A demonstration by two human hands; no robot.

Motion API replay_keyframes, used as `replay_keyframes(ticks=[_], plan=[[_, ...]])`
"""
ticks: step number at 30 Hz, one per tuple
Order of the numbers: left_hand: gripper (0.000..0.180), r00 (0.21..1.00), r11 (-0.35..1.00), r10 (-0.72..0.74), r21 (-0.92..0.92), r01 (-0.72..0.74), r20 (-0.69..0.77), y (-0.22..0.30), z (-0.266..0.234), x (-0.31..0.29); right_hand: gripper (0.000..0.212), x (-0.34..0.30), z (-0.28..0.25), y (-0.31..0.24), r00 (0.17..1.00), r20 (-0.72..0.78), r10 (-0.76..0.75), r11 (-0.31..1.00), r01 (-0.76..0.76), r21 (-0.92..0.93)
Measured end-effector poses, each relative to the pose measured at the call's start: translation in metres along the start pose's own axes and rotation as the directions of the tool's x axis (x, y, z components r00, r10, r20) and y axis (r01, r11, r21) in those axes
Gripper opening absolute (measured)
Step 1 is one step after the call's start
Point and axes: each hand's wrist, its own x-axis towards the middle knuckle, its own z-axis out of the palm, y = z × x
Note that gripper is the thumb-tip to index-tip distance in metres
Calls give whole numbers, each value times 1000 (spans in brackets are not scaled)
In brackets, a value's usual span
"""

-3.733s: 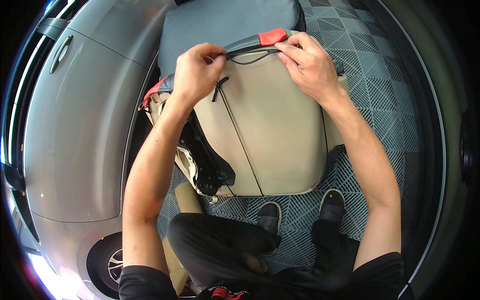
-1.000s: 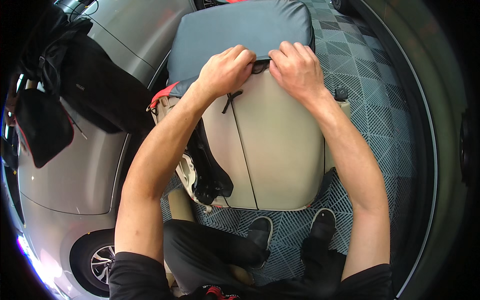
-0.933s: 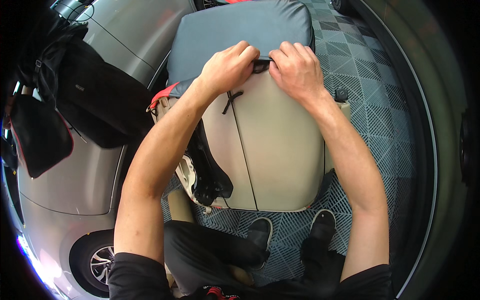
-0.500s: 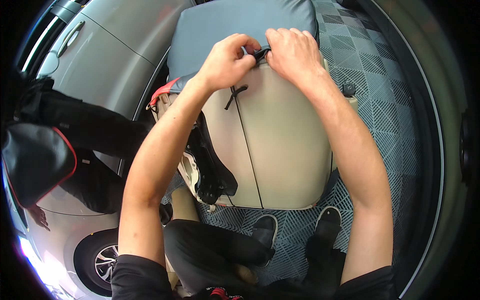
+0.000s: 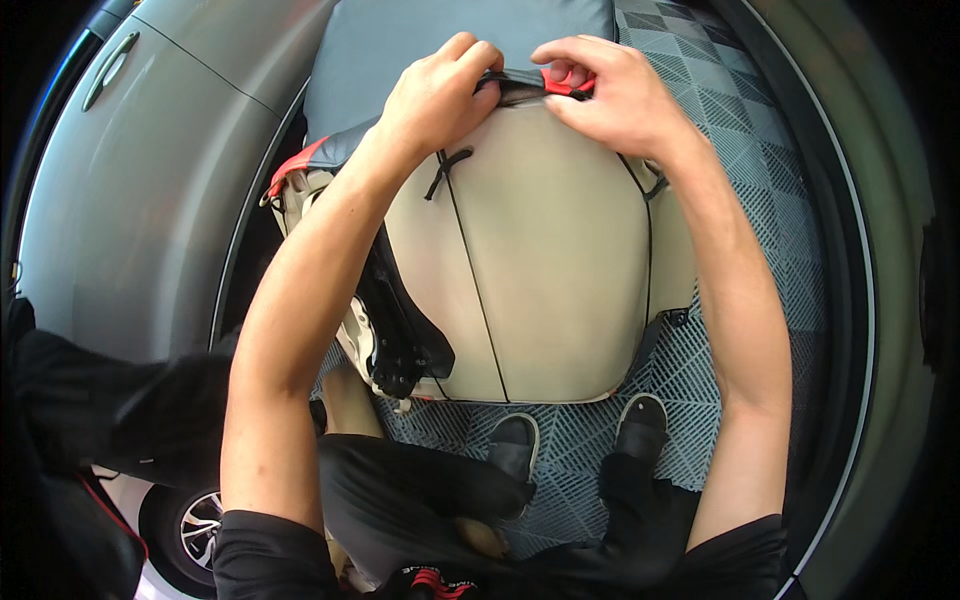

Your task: The person installs a two-tone car seat cover onto a beige car seat. They thread and tighten elastic straps around the seat edges, flip the seat to access the underside, and secure additional straps to hold the cover in place.

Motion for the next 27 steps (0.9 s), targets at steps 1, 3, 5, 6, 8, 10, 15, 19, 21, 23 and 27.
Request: replay_keyframes(ticks=[1, 3, 5, 6, 8, 10, 15, 19, 21, 23, 27], plan=[[21, 1000, 1000, 0, 13, 0, -6, 2, 1, 1, 34, -4, -5, 2, 999, -26, -33, 998, 35, 54], [21, 1000, 999, -2, 41, 3, -17, 4, 2, 2, 34, -7, -7, 5, 998, 20, -63, 997, 63, 41], [20, 997, 995, -81, -53, 82, 9, 7, -1, 1, 32, -7, -5, 6, 997, 41, -72, 996, 70, 57], [19, 992, 988, -120, -98, 122, 26, 7, -4, -2, 31, -6, -3, 5, 997, 29, -76, 996, 74, 50], [20, 981, 967, -167, -181, 182, 94, 11, -10, -5, 29, -9, 0, 5, 998, 4, -68, 997, 68, 32], [22, 975, 956, -183, -206, 207, 128, 15, -18, -9, 21, -18, 2, 4, 960, -184, -210, 969, 179, -169], [29, 989, 973, -48, -216, 78, 141, 1, -35, -24, 18, -62, 34, -43, 936, -128, -328, 873, 248, -421], [26, 992, 990, -32, -130, 49, 126, 2, -32, -21, 15, -80, 72, -51, 974, 4, -228, 882, 208, -424], [23, 982, 991, -76, -94, 94, 172, 0, -31, -18, 9, -82, 85, -49, 961, 31, -275, 852, 259, -455], [20, 969, 988, -122, -70, 140, 215, 0, -29, -14, 5, -78, 93, -48, 955, 49, -294, 833, 281, -478], [20, 967, 979, -124, -132, 156, 222, -4, -32, -16, 5, -47, 87, -40, 935, -86, -343, 775, 231, -588]])
